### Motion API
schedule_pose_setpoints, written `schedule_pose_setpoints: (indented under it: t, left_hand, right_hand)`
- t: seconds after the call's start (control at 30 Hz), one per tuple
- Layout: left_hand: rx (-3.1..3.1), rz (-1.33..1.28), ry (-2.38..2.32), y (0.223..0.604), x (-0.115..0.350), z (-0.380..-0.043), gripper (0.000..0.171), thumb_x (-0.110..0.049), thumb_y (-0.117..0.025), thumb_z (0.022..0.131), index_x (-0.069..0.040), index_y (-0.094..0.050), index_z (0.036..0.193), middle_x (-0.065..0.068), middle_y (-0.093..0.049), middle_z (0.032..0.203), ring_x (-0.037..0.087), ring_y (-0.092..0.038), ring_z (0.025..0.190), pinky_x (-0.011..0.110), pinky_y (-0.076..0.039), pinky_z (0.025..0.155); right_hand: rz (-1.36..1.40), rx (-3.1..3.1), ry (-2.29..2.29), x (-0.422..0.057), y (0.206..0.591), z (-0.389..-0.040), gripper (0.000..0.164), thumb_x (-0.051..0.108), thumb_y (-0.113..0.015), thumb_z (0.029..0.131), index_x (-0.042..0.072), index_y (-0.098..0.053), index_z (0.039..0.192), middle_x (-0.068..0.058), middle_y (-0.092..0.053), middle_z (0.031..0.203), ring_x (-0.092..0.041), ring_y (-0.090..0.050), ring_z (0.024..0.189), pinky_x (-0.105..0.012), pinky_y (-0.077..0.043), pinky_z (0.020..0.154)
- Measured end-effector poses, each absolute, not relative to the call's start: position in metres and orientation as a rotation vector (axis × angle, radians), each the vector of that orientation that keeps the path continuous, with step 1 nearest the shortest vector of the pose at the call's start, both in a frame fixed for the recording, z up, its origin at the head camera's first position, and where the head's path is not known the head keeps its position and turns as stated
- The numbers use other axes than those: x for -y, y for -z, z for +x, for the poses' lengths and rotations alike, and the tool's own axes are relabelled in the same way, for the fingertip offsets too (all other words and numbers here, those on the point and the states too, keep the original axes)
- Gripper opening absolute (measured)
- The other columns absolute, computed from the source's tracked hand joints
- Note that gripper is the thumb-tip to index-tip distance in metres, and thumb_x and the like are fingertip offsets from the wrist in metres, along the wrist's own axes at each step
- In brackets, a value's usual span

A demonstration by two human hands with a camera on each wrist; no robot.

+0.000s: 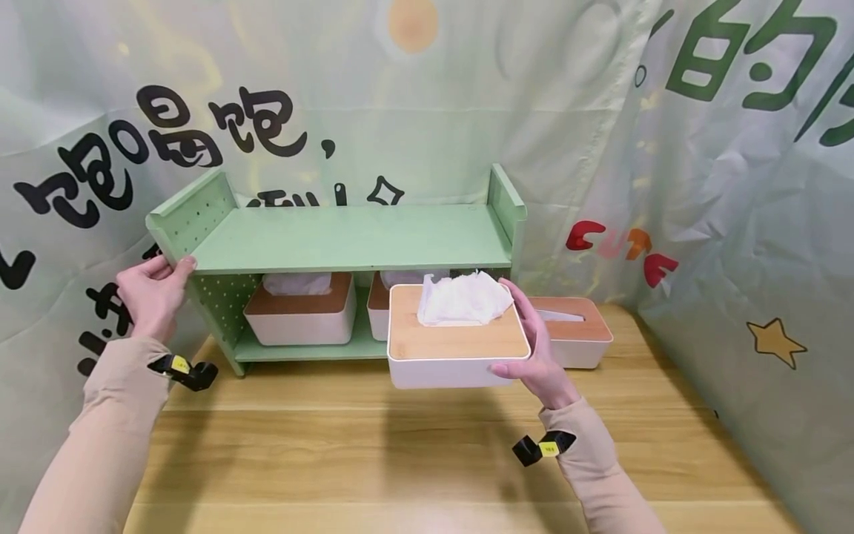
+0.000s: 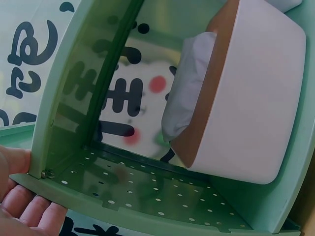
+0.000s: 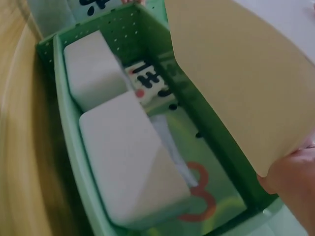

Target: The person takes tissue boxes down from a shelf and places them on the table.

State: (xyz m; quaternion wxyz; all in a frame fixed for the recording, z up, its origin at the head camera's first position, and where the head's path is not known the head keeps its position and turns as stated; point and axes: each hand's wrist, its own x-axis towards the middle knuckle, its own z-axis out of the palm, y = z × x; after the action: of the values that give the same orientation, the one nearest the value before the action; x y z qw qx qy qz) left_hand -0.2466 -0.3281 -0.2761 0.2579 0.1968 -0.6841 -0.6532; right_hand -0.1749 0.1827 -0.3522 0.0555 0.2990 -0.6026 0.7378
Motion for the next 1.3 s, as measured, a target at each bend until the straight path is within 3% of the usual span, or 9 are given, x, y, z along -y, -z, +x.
schedule_pose_setpoints:
  t: [0.4,0.87,1.3]
  left_hand:
    - [1.838,0.524,1.801,0.273,0.328,-0.247,0.052,-0.01,-0.074,0.089,-0.003,-0.056,0.137,-0.028,-0.062,0.055,-0.013,-0.061,0.054,0.003,-0.051,0.055]
    - [1.865,0.548,1.776,0.275,0.33,-0.248,0.053,-0.014,-0.076,0.088,-0.004,-0.058,0.137,-0.03,-0.061,0.055,-0.012,-0.061,0.056,0.005,-0.052,0.055]
    - [1.855,0.535,1.787,0.274,0.328,-0.246,0.052,-0.012,-0.074,0.089,-0.003,-0.057,0.137,-0.029,-0.062,0.056,-0.012,-0.062,0.056,0.005,-0.053,0.058]
  right_hand:
    - [0.896,1.791,-2.227,-0.204,0.376,-0.169,0.108,0.006,-0.084,0.069,0.004,-0.023,0.158,0.004,-0.043,0.152,-0.009,-0.043,0.131,-0.021,-0.043,0.105]
    - [0.926,1.803,-2.203,-0.226,0.393,-0.163,0.108,-0.006,-0.078,0.068,0.001,-0.019,0.159,0.004,-0.039,0.157,-0.008,-0.045,0.132,-0.02,-0.046,0.103]
    - [0.881,1.823,-2.165,-0.248,0.405,-0.155,0.109,-0.013,-0.074,0.065,0.0,-0.02,0.158,0.005,-0.048,0.148,-0.005,-0.051,0.125,-0.017,-0.046,0.102]
